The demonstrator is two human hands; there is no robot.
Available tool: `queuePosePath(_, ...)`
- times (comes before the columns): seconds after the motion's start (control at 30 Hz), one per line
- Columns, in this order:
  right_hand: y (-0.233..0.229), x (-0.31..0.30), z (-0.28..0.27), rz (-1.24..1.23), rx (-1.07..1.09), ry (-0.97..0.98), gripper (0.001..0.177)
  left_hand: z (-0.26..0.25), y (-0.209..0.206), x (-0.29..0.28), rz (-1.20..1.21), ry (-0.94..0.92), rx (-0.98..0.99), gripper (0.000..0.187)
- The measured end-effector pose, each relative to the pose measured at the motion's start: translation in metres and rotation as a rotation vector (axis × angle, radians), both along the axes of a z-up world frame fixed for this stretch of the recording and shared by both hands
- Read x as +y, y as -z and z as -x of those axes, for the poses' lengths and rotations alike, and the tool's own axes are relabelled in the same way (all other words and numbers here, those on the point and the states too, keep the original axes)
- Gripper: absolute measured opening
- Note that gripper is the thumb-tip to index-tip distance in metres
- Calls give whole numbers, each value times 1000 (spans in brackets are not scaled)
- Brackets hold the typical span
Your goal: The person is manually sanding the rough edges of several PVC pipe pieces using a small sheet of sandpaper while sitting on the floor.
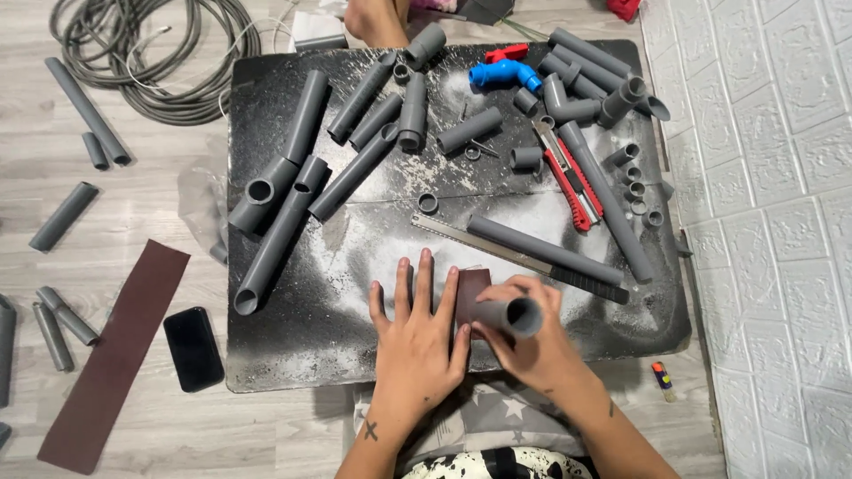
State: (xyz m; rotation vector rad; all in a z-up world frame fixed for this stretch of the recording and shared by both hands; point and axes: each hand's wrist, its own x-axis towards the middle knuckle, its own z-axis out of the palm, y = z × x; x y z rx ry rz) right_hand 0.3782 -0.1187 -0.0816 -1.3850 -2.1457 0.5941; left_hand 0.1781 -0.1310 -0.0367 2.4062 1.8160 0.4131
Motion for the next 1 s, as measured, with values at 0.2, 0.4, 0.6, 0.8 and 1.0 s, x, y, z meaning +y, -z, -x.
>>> queuePosePath(0.2, -21, 19, 19, -100, -41, -45, 32, 0, 5, 1, 40, 4, -14, 68)
queuePosePath(0.4, -36, 10, 4, -54, -46, 75, 39, 0, -3, 0, 46, 2, -49, 68)
queuePosePath(0.6, -41, 1, 11, 44, -29, 15, 40, 0, -4, 0, 41, 5, -54, 67)
queuePosePath(0.8, -30, 17, 12, -55, -71, 0, 38, 0, -3, 0, 63, 4, -52, 68)
queuePosePath(1.0, -24, 2, 0, 9, -66, 39, 36, 0, -1, 1, 85, 9, -43, 67)
